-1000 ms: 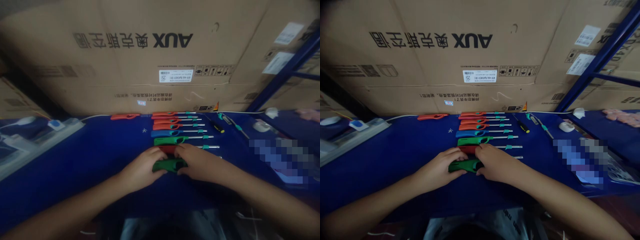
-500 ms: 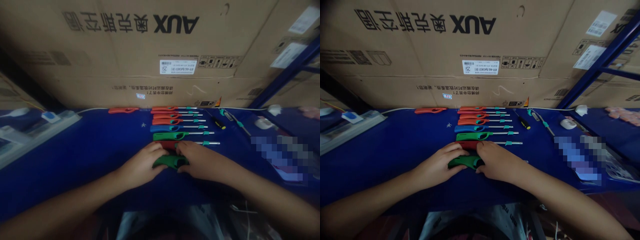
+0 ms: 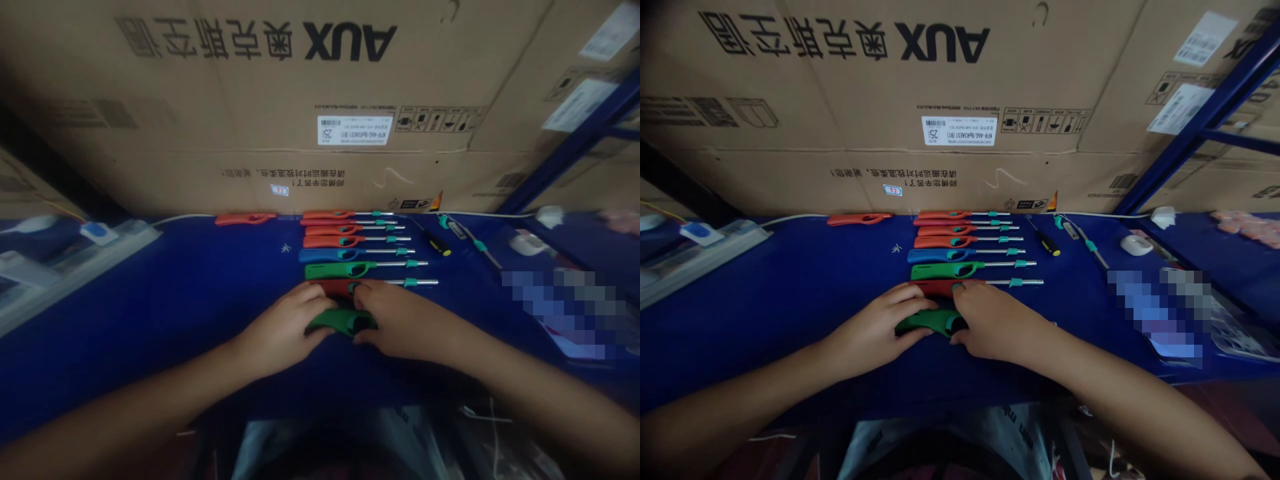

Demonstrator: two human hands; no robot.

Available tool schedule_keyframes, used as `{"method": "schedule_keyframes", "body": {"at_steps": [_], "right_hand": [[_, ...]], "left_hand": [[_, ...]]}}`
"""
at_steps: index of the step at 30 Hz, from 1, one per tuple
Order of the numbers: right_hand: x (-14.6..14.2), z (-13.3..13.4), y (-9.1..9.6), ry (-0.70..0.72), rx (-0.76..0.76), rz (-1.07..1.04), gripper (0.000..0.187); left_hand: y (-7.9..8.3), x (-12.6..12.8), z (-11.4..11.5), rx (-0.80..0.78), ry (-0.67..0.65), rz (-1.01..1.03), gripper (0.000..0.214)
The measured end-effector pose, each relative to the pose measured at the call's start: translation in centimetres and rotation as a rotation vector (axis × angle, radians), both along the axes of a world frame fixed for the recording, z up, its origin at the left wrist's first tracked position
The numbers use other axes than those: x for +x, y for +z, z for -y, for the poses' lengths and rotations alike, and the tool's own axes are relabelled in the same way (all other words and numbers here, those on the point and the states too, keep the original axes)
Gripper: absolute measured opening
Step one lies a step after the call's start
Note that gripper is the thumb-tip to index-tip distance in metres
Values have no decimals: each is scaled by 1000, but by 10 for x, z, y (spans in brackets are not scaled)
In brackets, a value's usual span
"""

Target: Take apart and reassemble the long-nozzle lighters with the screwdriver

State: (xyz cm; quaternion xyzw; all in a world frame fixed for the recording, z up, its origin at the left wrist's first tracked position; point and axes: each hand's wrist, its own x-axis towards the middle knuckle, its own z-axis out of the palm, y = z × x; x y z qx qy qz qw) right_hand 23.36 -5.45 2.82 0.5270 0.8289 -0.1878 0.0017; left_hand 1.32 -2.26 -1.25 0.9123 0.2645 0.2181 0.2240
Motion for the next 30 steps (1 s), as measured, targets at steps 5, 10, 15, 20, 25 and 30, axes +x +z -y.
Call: {"method": "schedule_keyframes", "body": {"at_steps": [5, 10, 15, 20, 25, 30], "right_hand": [[1, -2, 2, 22, -25, -51, 35], [2, -6, 4, 36, -69, -76, 30], [1, -7, 6, -5, -84, -107, 28], [5, -6, 6, -13, -82, -153, 28], [15, -20, 1, -19, -165, -265, 47], [27, -33, -1, -46, -308, -501, 49]], "left_hand": [[-1, 0, -1, 2, -12, -27, 19], [-4, 1, -3, -26, -21, -46, 22], [-5, 2, -3, -35, -30, -28, 23], [-6, 2, -3, -67, -23, 7, 18], [-7, 2, -6, -82, -7, 19, 19], [-7, 2, -8, -79, 31, 70, 22]]}}
